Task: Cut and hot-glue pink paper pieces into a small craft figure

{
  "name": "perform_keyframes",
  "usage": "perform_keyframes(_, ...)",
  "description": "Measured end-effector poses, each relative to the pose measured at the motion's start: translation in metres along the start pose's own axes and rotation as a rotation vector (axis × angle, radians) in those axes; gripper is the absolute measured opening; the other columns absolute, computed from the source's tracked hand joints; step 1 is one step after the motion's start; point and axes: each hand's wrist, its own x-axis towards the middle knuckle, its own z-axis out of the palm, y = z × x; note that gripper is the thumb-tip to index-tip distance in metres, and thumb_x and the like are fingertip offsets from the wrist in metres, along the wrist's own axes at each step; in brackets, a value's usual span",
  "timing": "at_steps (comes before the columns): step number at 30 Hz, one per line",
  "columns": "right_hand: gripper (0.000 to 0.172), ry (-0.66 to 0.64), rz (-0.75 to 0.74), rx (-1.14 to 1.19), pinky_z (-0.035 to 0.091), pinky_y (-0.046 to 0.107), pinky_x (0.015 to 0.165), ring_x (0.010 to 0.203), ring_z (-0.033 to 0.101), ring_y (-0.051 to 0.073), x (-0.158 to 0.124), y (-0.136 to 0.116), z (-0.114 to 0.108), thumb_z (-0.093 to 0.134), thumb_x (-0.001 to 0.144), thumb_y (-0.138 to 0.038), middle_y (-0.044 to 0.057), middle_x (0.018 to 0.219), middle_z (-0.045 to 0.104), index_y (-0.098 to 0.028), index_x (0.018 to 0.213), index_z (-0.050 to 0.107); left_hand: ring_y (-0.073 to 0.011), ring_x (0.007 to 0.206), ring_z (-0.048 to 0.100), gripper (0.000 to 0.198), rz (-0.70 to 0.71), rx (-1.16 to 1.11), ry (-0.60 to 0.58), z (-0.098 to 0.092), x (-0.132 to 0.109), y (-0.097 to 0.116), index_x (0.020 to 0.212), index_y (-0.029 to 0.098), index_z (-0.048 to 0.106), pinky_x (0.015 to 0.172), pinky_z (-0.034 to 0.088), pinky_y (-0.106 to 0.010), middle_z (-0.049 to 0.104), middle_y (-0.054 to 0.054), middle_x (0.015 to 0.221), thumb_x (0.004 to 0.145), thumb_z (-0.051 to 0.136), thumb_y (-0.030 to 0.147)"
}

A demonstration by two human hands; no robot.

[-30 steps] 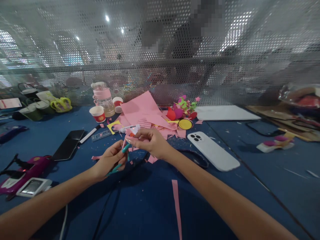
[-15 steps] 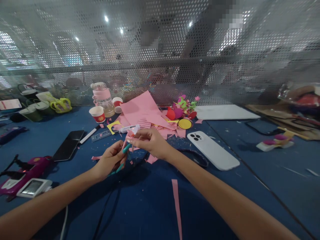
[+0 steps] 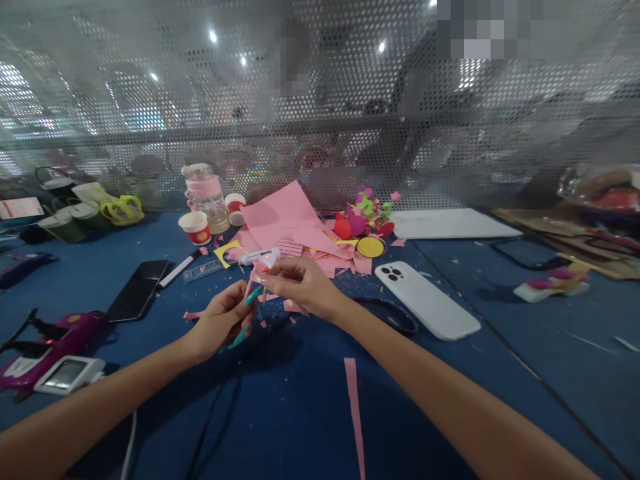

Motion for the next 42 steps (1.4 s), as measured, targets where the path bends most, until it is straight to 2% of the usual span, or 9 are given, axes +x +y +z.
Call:
perform_keyframes(3,0.035,0.003,-0.011,-0.016,0.018,0.019,0.031,0.033,0.028,0.003,-0.001,-0.001,0.001,0.060,0.064,-0.050,-0.005,0.045,0.043,-0.015,0.060,0.058,-0.0026,0.033,0.031,0.036,-0.011,0.007,0.011,0.001,0.000,0.002,0.069,0.018,0.042,0.034,0.021,-0.016,0.044,0.008,0.046,0.069,0.060,0.049)
perform_keyframes(7,0.035,0.013,-0.055,-0.056,0.022,0.020,0.034,0.035,0.031,0.004,-0.001,0.001,0.002,0.057,0.068,-0.048,-0.006,0.042,0.039,-0.016,0.055,0.056,-0.0027,0.033,0.032,0.037,-0.021,-0.004,0.017,0.002,-0.001,0.004,0.070,0.018,0.042,0.034,0.020,-0.016,0.043,0.009,0.046,0.067,0.061,0.049)
perform_keyframes(14,0.030,0.022,-0.171,-0.075,0.032,0.020,0.043,0.047,0.043,0.007,-0.001,0.008,0.002,0.057,0.071,-0.042,-0.001,0.053,0.052,-0.016,0.057,0.059,-0.0024,0.033,0.033,0.036,-0.017,-0.026,0.034,0.005,-0.001,0.005,0.070,0.018,0.042,0.034,0.021,-0.017,0.043,0.009,0.045,0.068,0.062,0.048)
perform_keyframes(21,0.032,-0.018,-0.088,-0.031,0.026,0.019,0.029,0.027,0.036,0.005,-0.006,0.005,0.004,0.055,0.072,-0.046,-0.007,0.040,0.042,-0.016,0.061,0.057,-0.0027,0.033,0.035,0.036,-0.021,-0.041,0.038,0.004,-0.002,0.005,0.072,0.017,0.043,0.034,0.023,-0.017,0.043,0.009,0.045,0.068,0.061,0.048)
perform_keyframes(26,0.033,-0.015,-0.067,-0.003,0.028,0.018,0.025,0.024,0.040,0.005,-0.006,0.005,0.005,0.057,0.070,-0.048,-0.007,0.041,0.044,-0.016,0.061,0.056,-0.0026,0.033,0.037,0.036,-0.020,-0.043,0.029,0.004,-0.002,0.004,0.072,0.017,0.043,0.034,0.024,-0.016,0.043,0.009,0.045,0.068,0.061,0.048)
perform_keyframes(37,0.024,-0.023,-0.125,0.001,0.040,0.020,0.034,0.033,0.051,0.009,-0.008,0.009,0.006,0.055,0.075,-0.038,-0.006,0.042,0.049,-0.017,0.065,0.055,-0.0021,0.034,0.036,0.035,-0.007,-0.075,0.020,0.004,0.000,0.002,0.070,0.018,0.041,0.036,0.028,-0.016,0.043,0.010,0.045,0.068,0.063,0.046)
perform_keyframes(42,0.025,-0.011,-0.105,-0.045,0.038,0.020,0.033,0.032,0.051,0.009,-0.007,0.009,0.007,0.055,0.075,-0.039,-0.005,0.040,0.050,-0.017,0.063,0.055,-0.0022,0.034,0.036,0.035,-0.014,-0.082,0.011,0.003,-0.001,0.001,0.070,0.018,0.041,0.035,0.025,-0.016,0.043,0.009,0.045,0.068,0.063,0.045)
